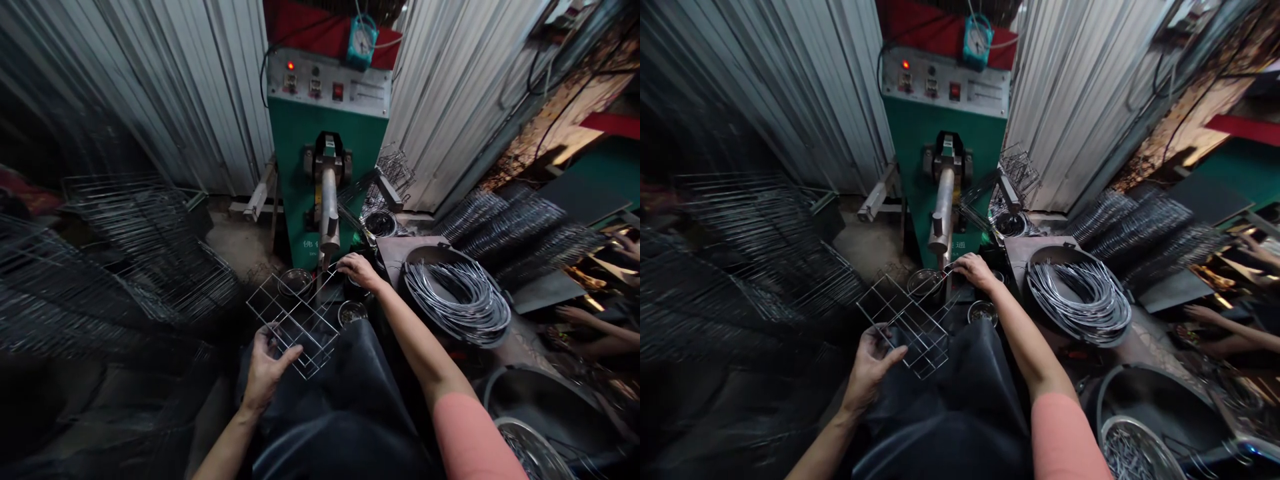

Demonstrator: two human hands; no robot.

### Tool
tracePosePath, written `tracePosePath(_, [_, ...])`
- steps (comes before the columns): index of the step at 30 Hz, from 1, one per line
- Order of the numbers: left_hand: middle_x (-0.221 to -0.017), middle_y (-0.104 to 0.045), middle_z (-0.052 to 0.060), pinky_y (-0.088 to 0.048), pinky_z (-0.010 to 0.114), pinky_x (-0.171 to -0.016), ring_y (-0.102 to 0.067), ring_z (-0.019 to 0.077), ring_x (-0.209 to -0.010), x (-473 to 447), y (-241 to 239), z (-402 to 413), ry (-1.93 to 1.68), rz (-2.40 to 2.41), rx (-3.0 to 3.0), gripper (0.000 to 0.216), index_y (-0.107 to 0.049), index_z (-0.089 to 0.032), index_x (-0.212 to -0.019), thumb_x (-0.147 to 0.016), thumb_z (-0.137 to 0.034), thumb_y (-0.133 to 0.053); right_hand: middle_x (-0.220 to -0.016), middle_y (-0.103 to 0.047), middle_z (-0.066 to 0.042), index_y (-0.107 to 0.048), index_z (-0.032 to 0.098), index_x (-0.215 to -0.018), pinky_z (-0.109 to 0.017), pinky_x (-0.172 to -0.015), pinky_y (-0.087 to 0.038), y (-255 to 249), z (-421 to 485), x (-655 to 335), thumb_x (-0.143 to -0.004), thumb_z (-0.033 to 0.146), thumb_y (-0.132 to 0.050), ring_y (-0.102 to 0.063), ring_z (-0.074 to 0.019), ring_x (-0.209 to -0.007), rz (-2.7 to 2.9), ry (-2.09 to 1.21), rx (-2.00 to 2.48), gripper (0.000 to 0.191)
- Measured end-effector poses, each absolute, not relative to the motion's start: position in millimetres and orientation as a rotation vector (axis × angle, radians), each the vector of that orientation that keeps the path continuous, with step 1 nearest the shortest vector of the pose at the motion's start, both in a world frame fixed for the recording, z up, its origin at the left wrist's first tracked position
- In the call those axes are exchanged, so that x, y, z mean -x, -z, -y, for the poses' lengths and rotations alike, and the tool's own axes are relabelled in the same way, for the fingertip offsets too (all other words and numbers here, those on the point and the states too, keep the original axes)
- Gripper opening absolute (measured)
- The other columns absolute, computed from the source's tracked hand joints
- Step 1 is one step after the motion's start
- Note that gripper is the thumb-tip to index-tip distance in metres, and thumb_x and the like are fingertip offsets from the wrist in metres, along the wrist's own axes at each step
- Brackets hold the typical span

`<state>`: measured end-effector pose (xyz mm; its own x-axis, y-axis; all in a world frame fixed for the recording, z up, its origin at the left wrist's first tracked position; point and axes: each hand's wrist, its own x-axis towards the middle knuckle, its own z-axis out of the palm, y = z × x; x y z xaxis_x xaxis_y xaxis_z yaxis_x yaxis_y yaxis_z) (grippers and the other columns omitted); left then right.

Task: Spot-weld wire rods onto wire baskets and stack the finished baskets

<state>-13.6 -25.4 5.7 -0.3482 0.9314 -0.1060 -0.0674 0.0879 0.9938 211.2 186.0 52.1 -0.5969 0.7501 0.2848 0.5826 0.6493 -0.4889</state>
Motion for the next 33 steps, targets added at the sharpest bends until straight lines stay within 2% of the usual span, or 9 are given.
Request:
tracePosePath(11, [-0.093, -0.054, 0.001, -0.047, 0.039, -0.085, -0.057, 0.0217, -0.091, 34.7, -13.1, 15.3, -1.393, -1.512, -1.049, 0.063, -0.047, -0.022, -0.099, -0.047, -0.039, -0.08, -0.097, -0.069, -0.004, -0.068, 0.023, -0.091, -0.036, -0.086, -0.031, -57.1, -176.5, -200.3, -0.084, 0.02, -0.061, -0.054, -0.0221, -0.102, 2.414, -0.373, 1.159, 0.01])
tracePosePath(19, [-0.09, -0.052, -0.001, -0.045, 0.034, -0.083, -0.055, 0.0175, -0.086, 44.5, -6.7, 3.7, -1.444, -1.438, -1.007, 0.064, -0.048, -0.022, -0.097, -0.044, -0.035, -0.082, -0.102, -0.068, -0.005, -0.068, 0.022, -0.091, -0.039, -0.092, -0.028, -68.9, -178.9, -192.6, -0.085, 0.021, -0.058, -0.038, -0.0256, -0.125, 2.481, -0.332, 1.242, 0.011])
tracePosePath(26, [-0.09, -0.051, -0.001, -0.044, 0.031, -0.08, -0.053, 0.0158, -0.084, 48.4, -12.7, -1.8, -1.433, -1.38, -0.943, 0.06, -0.048, -0.021, -0.094, -0.045, -0.031, -0.082, -0.106, -0.067, -0.005, -0.068, 0.021, -0.093, -0.04, -0.094, -0.027, -73.2, -178.2, -188.4, -0.086, 0.023, -0.058, -0.037, -0.026, -0.127, 2.455, -0.334, 1.348, 0.013])
tracePosePath(33, [-0.091, -0.051, -0.001, -0.042, 0.035, -0.089, -0.053, 0.0173, -0.091, 50.2, -10.8, -7.7, -1.445, -1.327, -0.85, 0.065, -0.049, -0.02, -0.096, -0.042, -0.03, -0.083, -0.101, -0.069, -0.004, -0.07, 0.024, -0.092, -0.041, -0.095, -0.026, -74.3, -179.0, -188.5, -0.086, 0.023, -0.057, -0.039, -0.0256, -0.124, 2.458, -0.339, 1.336, 0.015])
